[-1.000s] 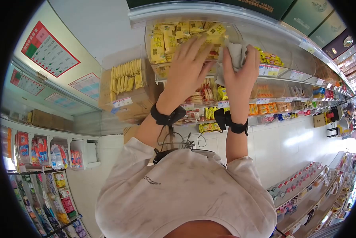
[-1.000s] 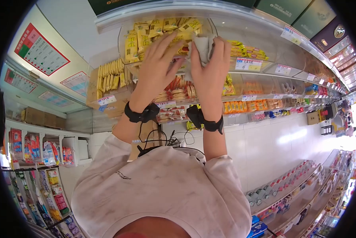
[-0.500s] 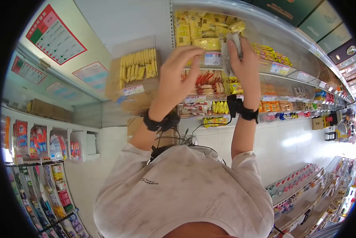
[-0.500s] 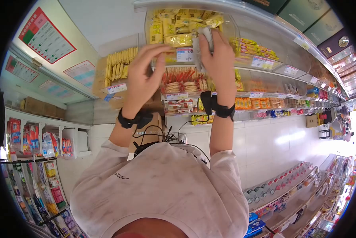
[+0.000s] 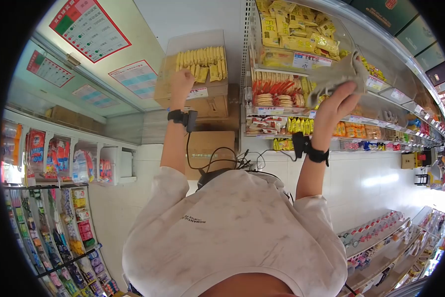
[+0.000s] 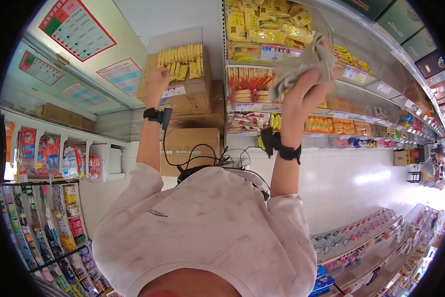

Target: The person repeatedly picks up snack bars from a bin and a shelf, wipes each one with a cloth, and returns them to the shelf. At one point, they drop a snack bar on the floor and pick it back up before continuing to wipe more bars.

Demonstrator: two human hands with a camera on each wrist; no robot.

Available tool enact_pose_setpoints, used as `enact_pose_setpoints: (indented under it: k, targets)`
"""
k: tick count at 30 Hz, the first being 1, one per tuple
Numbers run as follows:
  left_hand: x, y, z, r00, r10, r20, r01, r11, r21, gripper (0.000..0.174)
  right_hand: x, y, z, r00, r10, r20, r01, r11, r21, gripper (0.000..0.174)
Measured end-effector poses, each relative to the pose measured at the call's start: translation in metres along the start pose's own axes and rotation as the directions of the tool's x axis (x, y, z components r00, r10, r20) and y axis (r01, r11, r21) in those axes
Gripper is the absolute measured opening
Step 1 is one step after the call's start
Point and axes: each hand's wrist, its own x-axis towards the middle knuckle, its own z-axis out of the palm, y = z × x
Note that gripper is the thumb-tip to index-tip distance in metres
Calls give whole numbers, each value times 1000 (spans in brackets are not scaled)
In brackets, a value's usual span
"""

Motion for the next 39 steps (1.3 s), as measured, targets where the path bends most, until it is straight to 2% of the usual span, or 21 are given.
enact_pose_setpoints:
  k: [1,3,4,5,6,7,8,9,14,15,19,25,27,28,29,30,31,33,34,36,39]
  targets:
    - [2,-6,6,1000,-10,17,9,1000,30,22,-18,-9,3,989,151,-4,-149,981,127,42]
    - [4,-14,18,998,-12,55,10,1000,21,23,-49,21,-3,970,208,123,-225,964,142,46]
    - [8,-16,24,997,-10,72,9,1000,15,23,-66,51,-10,962,129,240,-142,989,40,47]
    - [14,-22,33,992,-13,129,11,1000,14,23,-79,47,-1,957,37,288,-20,998,-61,48]
    - [21,-29,44,982,-18,189,15,1000,16,23,-90,43,10,902,225,367,-266,962,63,47]
    - [28,-37,54,969,-24,247,20,1000,18,23,-101,39,21,808,403,430,-504,851,149,47]
    - [34,-46,67,965,-8,261,-4,999,44,23,-109,46,28,618,523,587,-766,569,299,46]
    - [39,-55,81,962,8,274,-28,997,70,24,-116,53,35,381,604,700,-921,187,341,45]
    - [51,-40,93,898,-114,424,-66,920,387,25,-155,109,49,118,352,929,-886,-385,258,56]
    - [50,-39,93,902,-114,417,-70,914,400,25,-153,97,50,86,451,888,-897,-352,266,57]
    - [47,-30,90,881,-139,452,-98,881,462,24,-142,77,49,82,492,867,-928,-278,247,55]
    - [46,-27,89,898,-56,436,-199,832,517,21,-145,85,48,76,595,800,-976,-119,182,46]
    - [44,-28,84,945,64,321,-198,893,404,20,-150,90,45,81,605,792,-988,-57,144,42]
    - [38,-22,77,959,119,258,-206,917,342,20,-150,87,44,119,640,759,-990,18,140,41]
    - [36,-18,69,967,87,241,-141,965,219,23,-150,83,45,161,672,723,-987,93,133,40]
    - [27,-10,55,972,45,231,-26,996,-84,26,-151,81,46,201,702,684,-979,164,120,39]
    - [13,-1,37,972,-3,236,95,921,-377,30,-154,81,50,277,710,648,-961,218,171,37]
    - [-35,62,-17,981,-68,180,171,738,-653,33,-154,85,59,431,683,589,-900,370,230,38]
    - [-53,85,-39,977,-65,204,192,691,-697,33,-156,85,65,497,661,562,-864,438,249,38]
    - [-81,119,-69,967,-58,247,233,584,-777,33,-145,69,78,509,637,579,-851,474,226,40]
    - [-109,137,-76,962,-104,254,269,536,-800,33,-132,50,92,484,537,691,-803,587,106,42]
